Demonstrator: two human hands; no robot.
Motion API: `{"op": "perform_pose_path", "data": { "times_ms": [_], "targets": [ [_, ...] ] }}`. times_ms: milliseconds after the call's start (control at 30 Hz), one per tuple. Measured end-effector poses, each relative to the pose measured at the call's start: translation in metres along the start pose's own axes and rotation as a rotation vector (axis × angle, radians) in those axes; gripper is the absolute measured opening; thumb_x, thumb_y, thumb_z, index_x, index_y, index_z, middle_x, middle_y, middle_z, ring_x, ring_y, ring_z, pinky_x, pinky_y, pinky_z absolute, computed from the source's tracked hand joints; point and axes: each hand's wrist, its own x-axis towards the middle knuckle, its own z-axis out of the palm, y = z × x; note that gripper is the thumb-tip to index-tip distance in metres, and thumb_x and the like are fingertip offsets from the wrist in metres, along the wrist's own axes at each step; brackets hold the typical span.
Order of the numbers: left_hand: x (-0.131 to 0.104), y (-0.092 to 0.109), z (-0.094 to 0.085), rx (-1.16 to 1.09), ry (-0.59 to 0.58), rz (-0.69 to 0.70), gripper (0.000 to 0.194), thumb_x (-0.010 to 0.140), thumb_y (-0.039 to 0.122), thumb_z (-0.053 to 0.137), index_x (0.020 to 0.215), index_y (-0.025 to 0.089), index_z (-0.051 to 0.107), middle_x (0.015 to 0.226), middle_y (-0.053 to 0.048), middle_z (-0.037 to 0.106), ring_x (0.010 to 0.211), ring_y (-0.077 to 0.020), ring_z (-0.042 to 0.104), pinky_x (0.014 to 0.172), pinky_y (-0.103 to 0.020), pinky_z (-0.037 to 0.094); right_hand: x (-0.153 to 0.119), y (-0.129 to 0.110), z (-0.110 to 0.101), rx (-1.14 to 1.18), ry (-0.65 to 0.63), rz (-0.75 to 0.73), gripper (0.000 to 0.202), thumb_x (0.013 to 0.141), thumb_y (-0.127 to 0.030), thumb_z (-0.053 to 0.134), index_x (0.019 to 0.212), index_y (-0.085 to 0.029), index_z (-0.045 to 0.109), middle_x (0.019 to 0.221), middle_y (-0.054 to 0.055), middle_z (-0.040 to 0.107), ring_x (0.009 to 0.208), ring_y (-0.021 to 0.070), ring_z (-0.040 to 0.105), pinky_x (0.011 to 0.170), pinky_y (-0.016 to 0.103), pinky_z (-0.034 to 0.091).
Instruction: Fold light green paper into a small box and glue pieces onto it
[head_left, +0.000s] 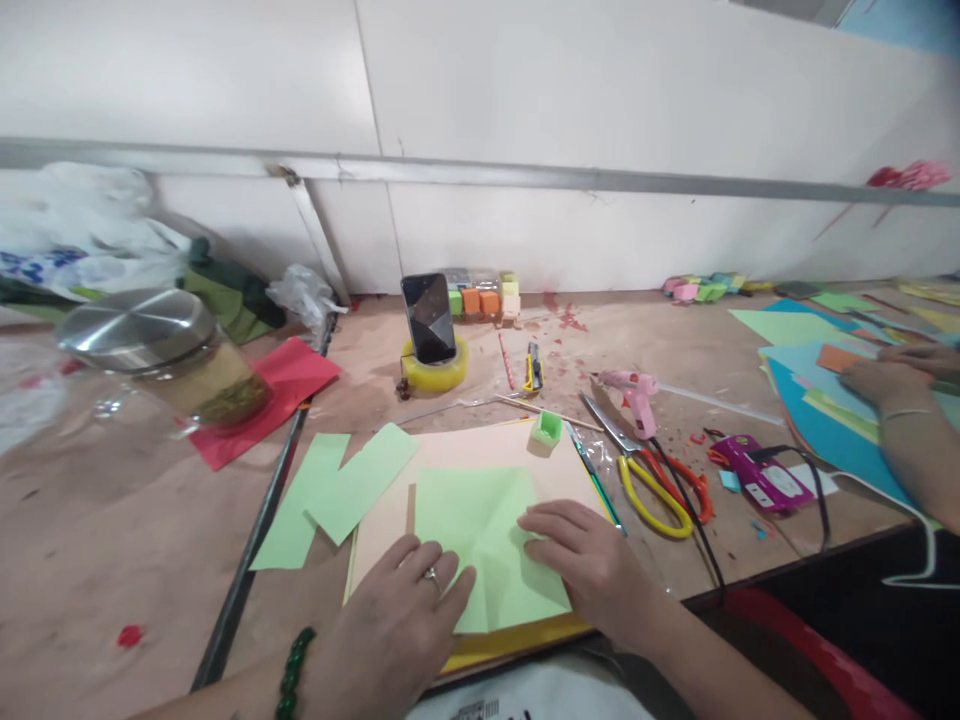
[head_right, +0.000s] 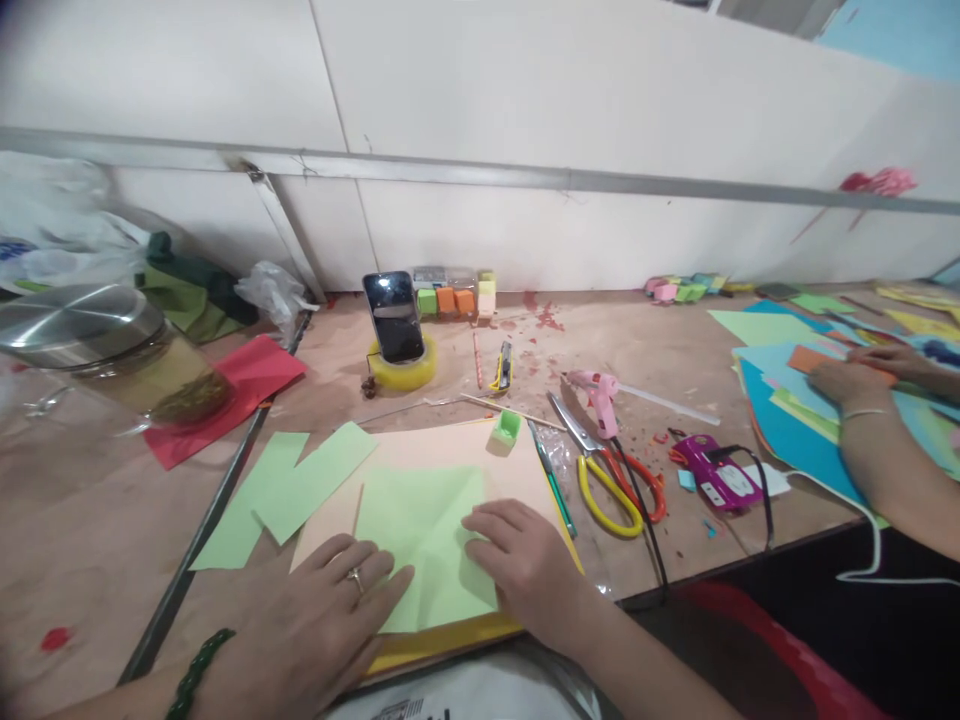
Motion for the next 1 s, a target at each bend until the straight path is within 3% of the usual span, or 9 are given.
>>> {"op": "perform_pose_path", "data": {
  "times_ms": [67, 200, 300, 433, 500, 633, 767, 867, 1000],
  "targets": [
    [-0.001, -0.005, -0.008, -0.125, -0.062, -0.041, 0.039, 0.075, 0.027, 0.066, 0.112, 0.02, 0.057, 0.101, -0.007, 0.067, 0.09, -0.0246, 0.06, 0.083, -0.039, 0.045, -0.005, 0.003, 0.002, 0.101, -0.062, 0.052, 0.03, 0.077, 0.005, 0.041, 0.085, -0.017, 0.058, 0.09, 0.007, 0.071, 0.086, 0.017, 0.064, 0.073, 0.029, 0.055],
    [-0.004, -0.018, -0.007, -0.27, -0.205, -0.097, 0.045, 0.073, 0.022, 0.065, 0.117, 0.021, 0.057, 0.114, -0.009, 0.065, 0.097, -0.0272, 0.06, 0.083, -0.04, 0.048, -0.008, 0.004, -0.001, 0.262, -0.197, 0.223, 0.031, 0.066, 0.002, 0.047, 0.087, -0.019, 0.055, 0.099, 0.009, 0.069, 0.094, 0.0208, 0.063, 0.077, 0.032, 0.054],
    [-0.007, -0.028, 0.003, -0.387, -0.179, -0.101, 0.048, 0.072, 0.026, 0.067, 0.118, 0.022, 0.058, 0.118, -0.01, 0.065, 0.103, -0.0298, 0.059, 0.085, -0.04, 0.048, -0.004, 0.002, -0.01, 0.316, -0.289, 0.329, 0.039, 0.059, 0.004, 0.045, 0.089, -0.02, 0.054, 0.102, 0.008, 0.068, 0.098, 0.0218, 0.061, 0.079, 0.033, 0.052],
    [-0.006, -0.036, 0.013, -0.594, -0.034, -0.164, 0.021, 0.086, 0.024, 0.052, 0.102, 0.022, 0.066, 0.092, -0.006, 0.071, 0.085, -0.0198, 0.064, 0.075, -0.028, 0.049, 0.003, 0.001, -0.018, 0.351, -0.36, 0.408, 0.024, 0.073, -0.004, 0.051, 0.091, -0.02, 0.056, 0.096, 0.009, 0.067, 0.092, 0.0211, 0.062, 0.076, 0.031, 0.05],
    [-0.002, -0.039, 0.017, -0.706, 0.023, -0.26, 0.025, 0.089, 0.02, 0.043, 0.083, 0.021, 0.068, 0.08, -0.003, 0.069, 0.076, -0.0155, 0.063, 0.068, -0.023, 0.047, 0.005, 0.003, -0.018, 0.354, -0.351, 0.446, 0.007, 0.084, -0.017, 0.052, 0.087, -0.02, 0.058, 0.09, 0.008, 0.067, 0.085, 0.0198, 0.062, 0.073, 0.029, 0.049],
    [0.008, -0.049, 0.023, -0.848, 0.09, -0.543, 0.023, 0.08, 0.025, 0.047, 0.061, 0.018, 0.058, 0.079, -0.004, 0.064, 0.07, -0.0154, 0.059, 0.059, -0.023, 0.045, 0.013, 0.01, -0.013, 0.335, -0.325, 0.676, 0.029, 0.089, -0.035, 0.049, 0.066, -0.019, 0.054, 0.059, 0.0, 0.057, 0.057, 0.0135, 0.051, 0.053, 0.024, 0.039],
    [0.017, -0.058, 0.031, -0.881, 0.067, -0.7, 0.017, 0.07, 0.03, 0.05, 0.057, 0.02, 0.048, 0.06, 0.002, 0.05, 0.058, -0.0148, 0.047, 0.053, -0.024, 0.038, 0.025, 0.021, -0.009, 0.287, -0.364, 0.822, 0.027, 0.083, -0.035, 0.056, 0.062, -0.019, 0.049, 0.052, -0.004, 0.05, 0.051, 0.0112, 0.045, 0.048, 0.022, 0.031],
    [0.023, -0.06, 0.032, -0.841, 0.076, -0.746, 0.019, 0.065, 0.029, 0.05, 0.053, 0.022, 0.037, 0.055, 0.005, 0.041, 0.054, -0.0135, 0.041, 0.052, -0.024, 0.033, 0.033, 0.027, -0.008, 0.188, -0.391, 0.823, 0.014, 0.079, -0.03, 0.062, 0.088, -0.02, 0.058, 0.071, -0.001, 0.062, 0.061, 0.0151, 0.056, 0.054, 0.025, 0.038],
    [0.028, -0.059, 0.028, -0.81, 0.056, -0.769, 0.02, 0.062, 0.026, 0.048, 0.052, 0.023, 0.032, 0.053, 0.006, 0.038, 0.053, -0.0135, 0.039, 0.053, -0.025, 0.031, 0.041, 0.033, -0.005, 0.113, -0.405, 0.662, 0.054, 0.073, -0.027, 0.071, 0.123, -0.021, 0.051, 0.12, 0.01, 0.058, 0.103, 0.0254, 0.059, 0.084, 0.036, 0.047]
  ]
}}
